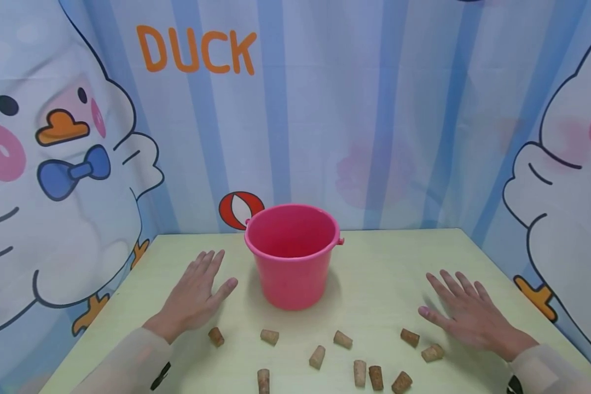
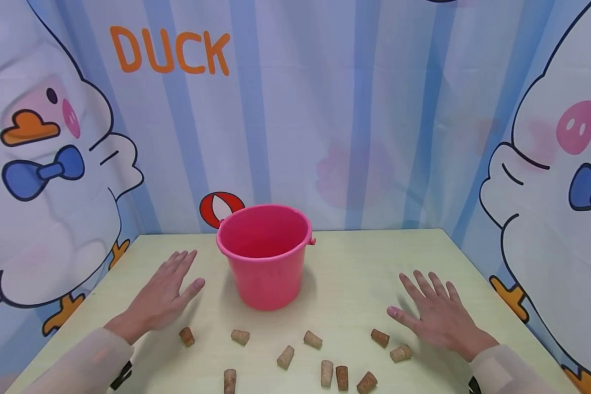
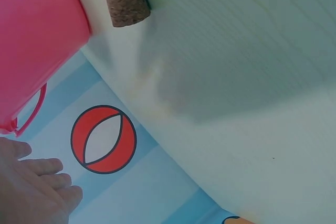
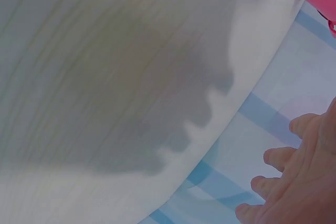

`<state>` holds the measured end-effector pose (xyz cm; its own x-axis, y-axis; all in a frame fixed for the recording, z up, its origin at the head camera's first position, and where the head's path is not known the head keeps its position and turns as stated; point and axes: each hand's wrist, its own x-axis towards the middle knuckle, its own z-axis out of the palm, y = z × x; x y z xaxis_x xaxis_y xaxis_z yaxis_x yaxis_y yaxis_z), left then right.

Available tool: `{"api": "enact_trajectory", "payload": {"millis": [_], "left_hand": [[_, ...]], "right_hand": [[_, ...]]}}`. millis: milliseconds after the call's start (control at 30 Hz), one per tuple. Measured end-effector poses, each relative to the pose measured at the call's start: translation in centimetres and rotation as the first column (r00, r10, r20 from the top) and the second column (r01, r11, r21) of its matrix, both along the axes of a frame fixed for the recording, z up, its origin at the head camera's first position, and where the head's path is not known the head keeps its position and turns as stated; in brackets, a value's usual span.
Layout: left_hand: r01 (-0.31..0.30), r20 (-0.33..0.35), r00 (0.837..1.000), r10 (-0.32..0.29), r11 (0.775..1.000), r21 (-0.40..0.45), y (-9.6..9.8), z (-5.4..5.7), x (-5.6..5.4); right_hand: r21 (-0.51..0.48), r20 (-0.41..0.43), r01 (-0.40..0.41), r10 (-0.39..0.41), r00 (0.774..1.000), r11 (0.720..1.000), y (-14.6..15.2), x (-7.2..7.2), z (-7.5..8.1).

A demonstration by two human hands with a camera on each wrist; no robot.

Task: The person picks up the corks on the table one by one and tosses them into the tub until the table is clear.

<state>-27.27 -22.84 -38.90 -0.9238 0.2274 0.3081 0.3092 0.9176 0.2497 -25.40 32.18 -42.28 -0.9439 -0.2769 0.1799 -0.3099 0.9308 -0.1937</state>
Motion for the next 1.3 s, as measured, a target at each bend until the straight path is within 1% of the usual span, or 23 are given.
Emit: {"api": "enact_trajectory", "payload": {"millis": [367, 633, 833, 1067, 1200, 1300], "left_hand": [[-0.008, 0.001, 1.0, 0.008, 0.999, 0.045, 0.6, 0.3, -0.8], [-0.019, 0.019, 1.0, 0.017, 0.996, 0.083, 0.9, 0.7, -1.2], [-0.025, 0.03, 0.999, 0.021, 0.992, 0.123, 1.5, 1.2, -1.6], [0.003, 0.015, 1.0, -0.006, 0.983, 0.184, 2.4, 1.9, -2.2], [0.011, 0.025, 1.0, -0.016, 0.977, 0.211, 2.8, 2.1, -2.5], [0.003, 0.037, 0.999, -0.012, 0.973, 0.232, 3.0, 2.3, -2.8]], "right_hand": [[-0.009, 0.004, -0.008, 0.008, 1.0, 1.0, -0.4, 0.1, -0.1], [-0.012, -0.007, -0.018, 0.018, 1.0, 1.0, -0.7, 0.3, 0.0], [-0.031, 0.004, -0.032, 0.032, 0.999, 0.999, -1.0, 0.4, 0.0], [-0.041, 0.003, -0.041, 0.041, 0.999, 0.998, -1.3, 0.5, 0.2], [-0.047, -0.006, -0.053, 0.053, 0.999, 0.997, -1.5, 0.6, 0.3], [-0.054, -0.01, -0.067, 0.066, 0.998, 0.996, -1.7, 0.6, 0.3]]}}
